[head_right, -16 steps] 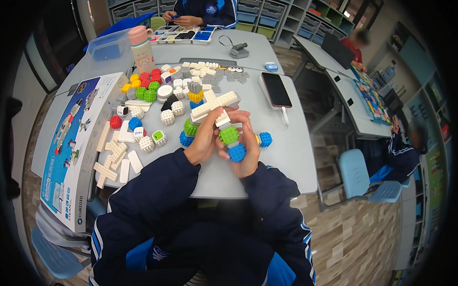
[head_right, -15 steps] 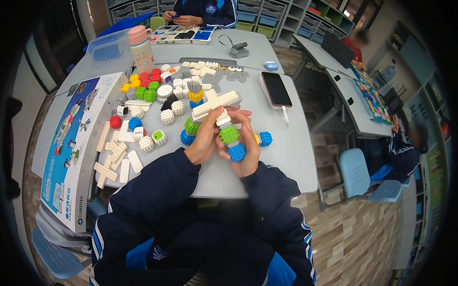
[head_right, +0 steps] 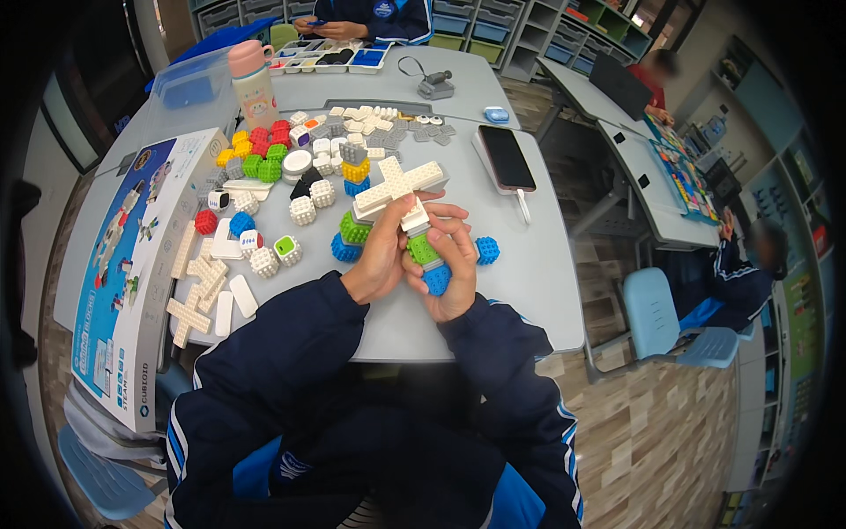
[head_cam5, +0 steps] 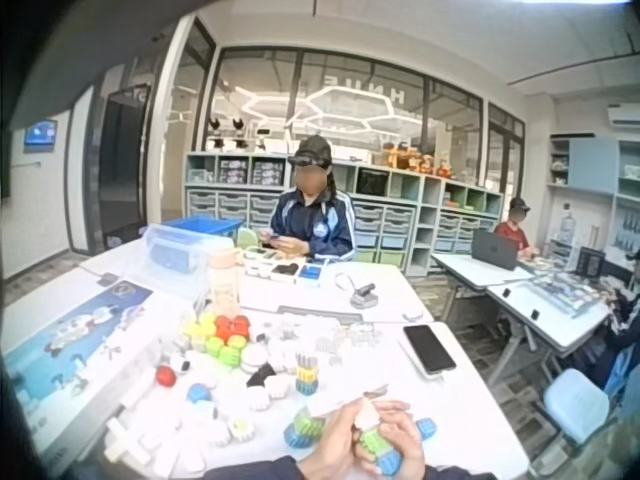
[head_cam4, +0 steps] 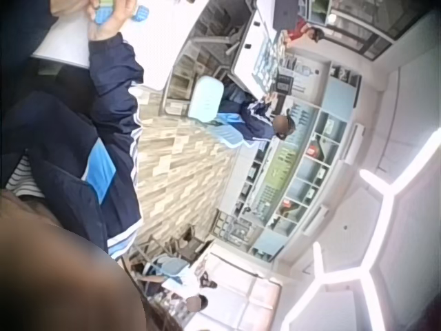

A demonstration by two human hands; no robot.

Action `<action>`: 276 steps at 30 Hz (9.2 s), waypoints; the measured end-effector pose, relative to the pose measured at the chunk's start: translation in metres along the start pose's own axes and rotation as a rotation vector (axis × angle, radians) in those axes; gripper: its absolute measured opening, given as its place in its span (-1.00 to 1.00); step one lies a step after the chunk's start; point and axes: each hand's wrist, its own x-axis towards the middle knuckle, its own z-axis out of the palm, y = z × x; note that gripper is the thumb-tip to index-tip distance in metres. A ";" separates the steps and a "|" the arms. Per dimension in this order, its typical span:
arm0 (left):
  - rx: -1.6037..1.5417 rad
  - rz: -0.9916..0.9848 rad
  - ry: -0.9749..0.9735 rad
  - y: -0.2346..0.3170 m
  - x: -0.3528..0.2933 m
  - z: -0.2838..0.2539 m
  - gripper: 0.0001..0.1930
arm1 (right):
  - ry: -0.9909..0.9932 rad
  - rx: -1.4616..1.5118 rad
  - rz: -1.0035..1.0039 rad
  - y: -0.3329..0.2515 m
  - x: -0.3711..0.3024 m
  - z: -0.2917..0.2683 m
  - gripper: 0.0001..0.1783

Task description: The person assembles a structure using colorful interlocking blocks on a table. They pick up individual blocks, connect them to form a cross-shaped base, and stack additional pieces to build upward. The person occasionally adjusts the structure and adds more blocks to complete the assembly.

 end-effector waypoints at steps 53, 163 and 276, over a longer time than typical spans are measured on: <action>0.332 -0.443 0.102 0.081 -0.080 -0.031 -0.33 | -0.457 -1.535 -0.453 -0.083 0.007 0.062 -0.52; 1.482 0.563 0.210 0.013 -0.052 -0.079 -0.59 | -0.101 -1.005 -0.194 -0.058 0.023 -0.080 -0.46; 1.924 0.393 -0.204 0.094 0.014 -0.019 -0.67 | -0.364 -1.531 -0.609 -0.060 0.083 -0.022 -0.44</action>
